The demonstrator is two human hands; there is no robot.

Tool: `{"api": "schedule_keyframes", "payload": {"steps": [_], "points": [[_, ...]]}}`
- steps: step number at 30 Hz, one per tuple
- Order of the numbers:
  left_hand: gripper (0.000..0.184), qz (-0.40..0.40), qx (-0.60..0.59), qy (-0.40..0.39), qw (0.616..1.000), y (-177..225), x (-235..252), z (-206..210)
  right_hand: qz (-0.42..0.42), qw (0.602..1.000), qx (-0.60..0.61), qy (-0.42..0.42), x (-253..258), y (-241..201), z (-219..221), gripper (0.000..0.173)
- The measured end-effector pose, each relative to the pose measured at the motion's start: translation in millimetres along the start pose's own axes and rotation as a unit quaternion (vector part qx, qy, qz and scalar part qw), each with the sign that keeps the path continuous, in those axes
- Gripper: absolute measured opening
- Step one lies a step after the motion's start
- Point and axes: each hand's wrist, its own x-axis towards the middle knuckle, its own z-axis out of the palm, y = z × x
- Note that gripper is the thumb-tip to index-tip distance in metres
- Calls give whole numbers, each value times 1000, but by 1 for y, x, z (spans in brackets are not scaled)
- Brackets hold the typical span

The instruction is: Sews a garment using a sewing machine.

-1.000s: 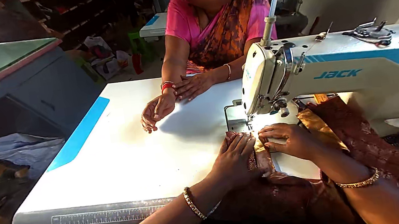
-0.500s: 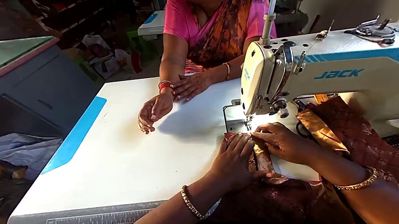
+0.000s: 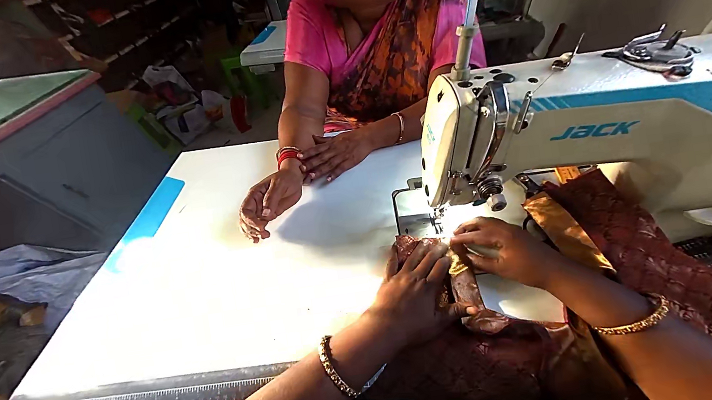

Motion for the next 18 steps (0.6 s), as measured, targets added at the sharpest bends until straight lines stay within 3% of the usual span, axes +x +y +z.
{"api": "schedule_keyframes", "payload": {"steps": [3, 5, 7, 10, 18], "points": [[76, 11, -24, 12, 1000, -2, 1, -1, 38, 998, 38, 44, -2, 8, -4, 13], [64, 14, -60, -7, 998, -6, 0, -5, 42, 997, 47, 48, -2, 7, -5, 14], [55, 33, -87, 26, 995, -16, -1, 1, 33, 997, 51, 50, -3, 6, -4, 19], [62, 60, -59, 102, 991, -25, 0, 18, 4, 999, 27, 32, -3, 4, -3, 25], [66, 58, -43, 113, 991, -24, 13, 19, 70, 998, 1, 6, 5, 8, -10, 26]]}}
